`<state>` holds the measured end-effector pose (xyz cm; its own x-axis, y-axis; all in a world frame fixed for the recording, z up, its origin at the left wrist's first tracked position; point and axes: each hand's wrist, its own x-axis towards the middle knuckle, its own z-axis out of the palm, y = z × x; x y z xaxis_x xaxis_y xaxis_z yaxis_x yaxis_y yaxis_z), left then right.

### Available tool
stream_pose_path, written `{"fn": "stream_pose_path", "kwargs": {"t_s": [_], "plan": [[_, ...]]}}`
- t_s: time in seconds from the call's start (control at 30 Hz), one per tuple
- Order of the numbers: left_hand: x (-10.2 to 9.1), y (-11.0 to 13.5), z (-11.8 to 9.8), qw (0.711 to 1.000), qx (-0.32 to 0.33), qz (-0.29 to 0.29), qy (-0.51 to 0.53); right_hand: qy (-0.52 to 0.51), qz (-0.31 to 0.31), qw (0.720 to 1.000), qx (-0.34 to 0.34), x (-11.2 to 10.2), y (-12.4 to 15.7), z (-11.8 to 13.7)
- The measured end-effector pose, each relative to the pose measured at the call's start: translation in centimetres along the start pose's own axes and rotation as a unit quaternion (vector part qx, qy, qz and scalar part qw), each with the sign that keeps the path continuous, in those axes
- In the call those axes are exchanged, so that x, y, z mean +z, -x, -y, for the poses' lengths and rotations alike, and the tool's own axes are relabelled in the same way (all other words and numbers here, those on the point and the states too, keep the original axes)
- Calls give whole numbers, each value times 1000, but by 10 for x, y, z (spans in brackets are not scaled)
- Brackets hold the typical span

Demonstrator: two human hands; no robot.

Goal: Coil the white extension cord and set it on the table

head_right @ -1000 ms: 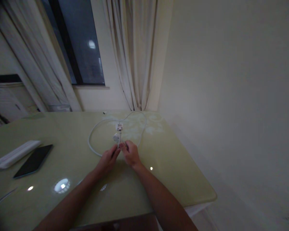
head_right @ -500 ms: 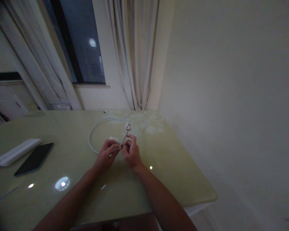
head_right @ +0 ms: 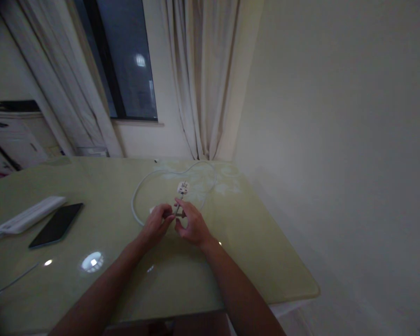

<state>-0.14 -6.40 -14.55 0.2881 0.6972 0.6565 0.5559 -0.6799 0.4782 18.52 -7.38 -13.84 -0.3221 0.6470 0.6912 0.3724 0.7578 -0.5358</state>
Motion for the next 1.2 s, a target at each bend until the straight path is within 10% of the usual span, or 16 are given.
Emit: {"fn": "stream_pose_path", "kwargs": {"t_s": [0.33,0.57,0.87,1.07,1.2], "plan": [[-21,-2,-14,984,118,10,-131,149,-34,988,-29,-4,-1,-6],[-39,-6,-22,995,33,-78,-60,119,82,982,-122,-18,-5,11],[-37,-12,-33,997,-8,29,65,143,49,960,-236,-26,3,19],[-70,-16,-27,997,37,70,-15,-14,-173,981,-85,-29,15,46],[-123,-21,1,995,10,13,-95,-143,-354,921,77,-79,31,52]]}}
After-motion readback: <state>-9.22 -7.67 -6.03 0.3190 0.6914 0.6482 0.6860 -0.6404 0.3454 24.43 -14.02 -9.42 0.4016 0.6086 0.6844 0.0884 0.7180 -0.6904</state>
